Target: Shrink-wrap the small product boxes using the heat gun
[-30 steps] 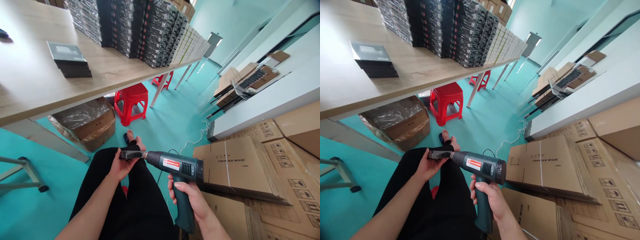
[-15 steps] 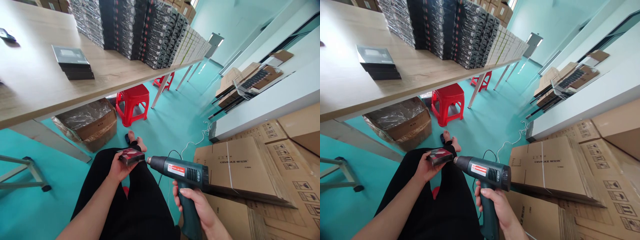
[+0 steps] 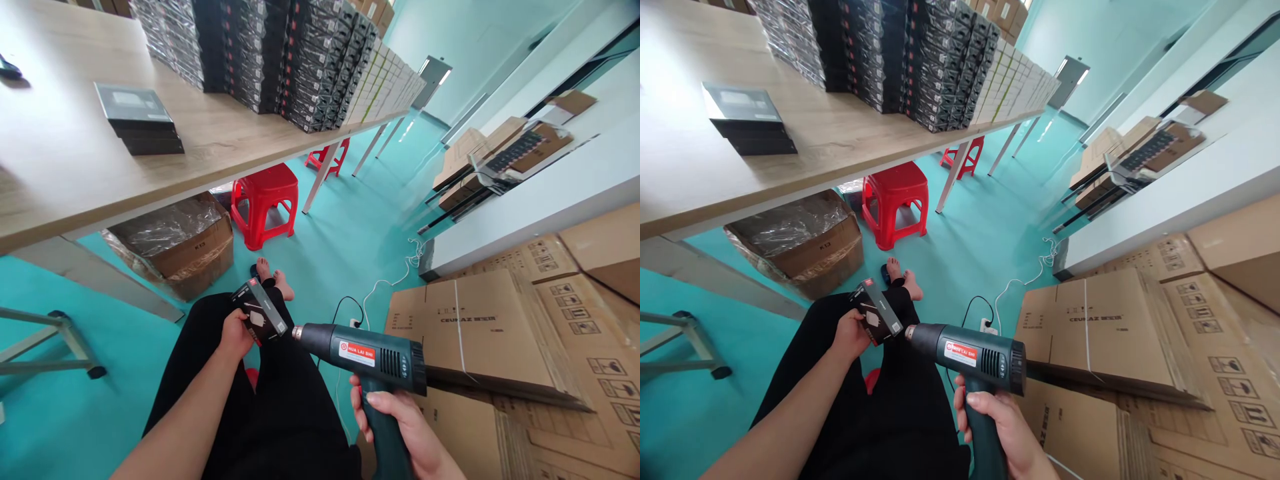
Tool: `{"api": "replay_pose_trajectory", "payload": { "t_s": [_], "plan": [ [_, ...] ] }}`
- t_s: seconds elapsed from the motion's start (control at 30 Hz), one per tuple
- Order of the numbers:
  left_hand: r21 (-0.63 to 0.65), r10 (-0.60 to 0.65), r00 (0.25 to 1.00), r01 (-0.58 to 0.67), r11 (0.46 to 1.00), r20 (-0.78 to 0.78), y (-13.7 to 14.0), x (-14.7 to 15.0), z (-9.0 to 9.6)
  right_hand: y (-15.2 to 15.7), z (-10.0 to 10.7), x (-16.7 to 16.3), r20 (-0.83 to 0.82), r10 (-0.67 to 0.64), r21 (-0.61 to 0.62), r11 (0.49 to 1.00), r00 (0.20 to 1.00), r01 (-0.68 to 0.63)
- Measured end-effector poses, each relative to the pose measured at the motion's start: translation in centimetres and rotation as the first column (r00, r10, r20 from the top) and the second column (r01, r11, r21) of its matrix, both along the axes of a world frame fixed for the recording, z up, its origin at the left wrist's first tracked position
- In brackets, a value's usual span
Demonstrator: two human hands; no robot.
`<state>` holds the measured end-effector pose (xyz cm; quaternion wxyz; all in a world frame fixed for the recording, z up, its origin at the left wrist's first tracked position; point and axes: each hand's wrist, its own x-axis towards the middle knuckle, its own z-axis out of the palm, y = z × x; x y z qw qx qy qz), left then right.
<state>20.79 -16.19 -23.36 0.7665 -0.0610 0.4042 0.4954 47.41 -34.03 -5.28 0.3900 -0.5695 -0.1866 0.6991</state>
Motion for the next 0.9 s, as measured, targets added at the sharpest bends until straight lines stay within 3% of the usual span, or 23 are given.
{"api": "replay_pose_trajectory", "payload": {
  "t_s": [0.4, 0.53, 0.6, 0.7, 0.9],
  "plan": [
    [0.008, -0.005, 1.0, 0.005, 1.0, -0.015, -0.1, 0.2, -0.2, 0.4, -0.3, -1.4, 0.043, 0.055, -0.015, 0.998, 0.998, -0.055],
    [-0.008, -0.003, 1.0, 0.003, 1.0, -0.028, -0.1, 0.3, -0.3, 0.2, -0.4, -1.8, 0.055, 0.148, 0.005, 0.989, 0.987, -0.149],
    [-0.013, -0.007, 0.999, 0.006, 1.0, -0.04, -0.2, 0.3, -0.5, 0.3, -0.5, -1.8, 0.097, 0.118, 0.018, 0.993, 0.988, -0.12],
    [-0.025, -0.038, 0.997, 0.037, 0.999, -0.062, -0.3, 0.4, -0.8, 0.5, -0.4, -1.6, 0.148, 0.059, 0.006, 0.998, 0.987, -0.061],
    [-0.044, -0.13, 0.983, 0.126, 0.991, -0.126, -0.7, 1.4, -1.4, 1.2, 0.6, -2.0, 0.056, 0.13, 0.016, 0.991, 0.99, -0.131]
  ]
}}
